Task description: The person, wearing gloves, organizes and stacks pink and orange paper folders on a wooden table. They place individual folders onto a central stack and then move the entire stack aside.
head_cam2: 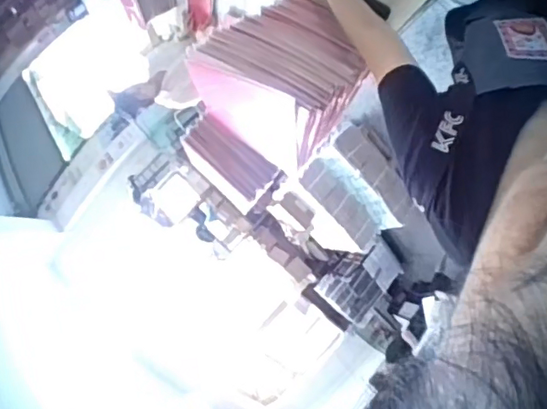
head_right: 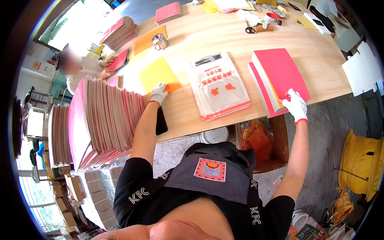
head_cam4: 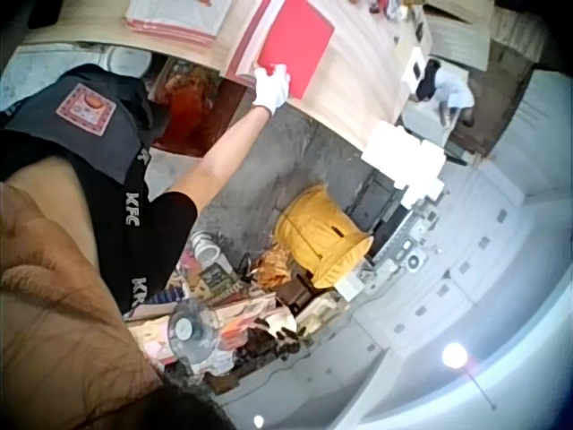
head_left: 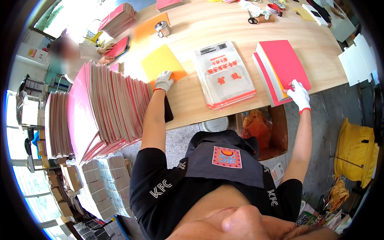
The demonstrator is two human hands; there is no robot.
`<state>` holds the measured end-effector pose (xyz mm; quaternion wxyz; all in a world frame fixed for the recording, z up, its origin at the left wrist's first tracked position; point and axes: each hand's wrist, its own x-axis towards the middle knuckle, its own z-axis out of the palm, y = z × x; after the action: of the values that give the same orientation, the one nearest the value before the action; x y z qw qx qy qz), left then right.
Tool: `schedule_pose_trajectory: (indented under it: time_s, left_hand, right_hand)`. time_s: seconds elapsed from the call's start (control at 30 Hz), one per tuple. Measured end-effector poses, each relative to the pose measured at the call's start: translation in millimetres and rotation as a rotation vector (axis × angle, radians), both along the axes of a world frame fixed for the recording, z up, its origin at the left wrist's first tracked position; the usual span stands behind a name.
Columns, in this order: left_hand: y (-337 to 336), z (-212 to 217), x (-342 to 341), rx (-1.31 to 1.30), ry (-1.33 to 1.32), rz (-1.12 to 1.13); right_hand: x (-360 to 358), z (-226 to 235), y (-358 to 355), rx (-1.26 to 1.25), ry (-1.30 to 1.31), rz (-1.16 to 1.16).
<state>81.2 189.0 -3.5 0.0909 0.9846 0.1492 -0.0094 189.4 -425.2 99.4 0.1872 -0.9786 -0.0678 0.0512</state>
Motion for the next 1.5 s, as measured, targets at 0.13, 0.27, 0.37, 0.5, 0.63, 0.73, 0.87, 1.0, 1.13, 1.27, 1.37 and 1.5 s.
schedule_pose_trajectory:
  time_s: [0.13, 0.27, 0.37, 0.5, 0.63, 0.73, 0.87, 1.0, 1.13, 1.27, 1.37, 1.5]
  left_hand:
    - [-20, 12, 6, 0.044, 0.035, 0.003]
    - [-11, 6, 3, 0.075, 0.018, 0.004]
    - [-6, 5, 4, 0.060, 0.013, -0.039]
    - [12, -3, -4, -0.038, -0.064, -0.057]
    - [-2, -4, -1, -0.037, -0.052, 0.068]
    - [-10, -13, 3, -0.041, -0.152, 0.094]
    - [11, -21, 5, -0.148, -0.432, 0.336]
    - [-68, 68, 61, -0.454, -0.781, 0.232]
    - [-188, 158, 89, 0.079, -0.951, -0.423]
    - [-344, 182, 97, -0.117, -0.677, -0.772]
    - [-448, 146, 118, 0.186, -0.490, -0.848]
    - [-539, 105, 130, 0.009, -0.009, -0.810]
  right_hand:
    - [4, 3, -8, 0.051, 0.072, -0.034]
    - [7, 5, -5, 0.082, 0.066, -0.008]
    - [9, 4, -8, 0.137, 0.094, -0.011]
    - [15, -1, -10, 0.150, 0.119, 0.009]
    - [14, 3, -12, 0.021, 0.103, 0.023]
    - [3, 10, 2, -0.290, -0.091, 0.092]
    - [1, 8, 31, -0.472, -0.110, 0.137]
    - [11, -25, -33, -0.036, -0.263, 0.000]
    - [16, -22, -67, 0.237, -0.285, -0.172]
    - [-18, 47, -70, -0.022, -0.327, -0.238]
    - [-29, 60, -76, -0.080, -0.503, -0.166]
    - [-33, 63, -80, -0.207, -0.515, -0.100]
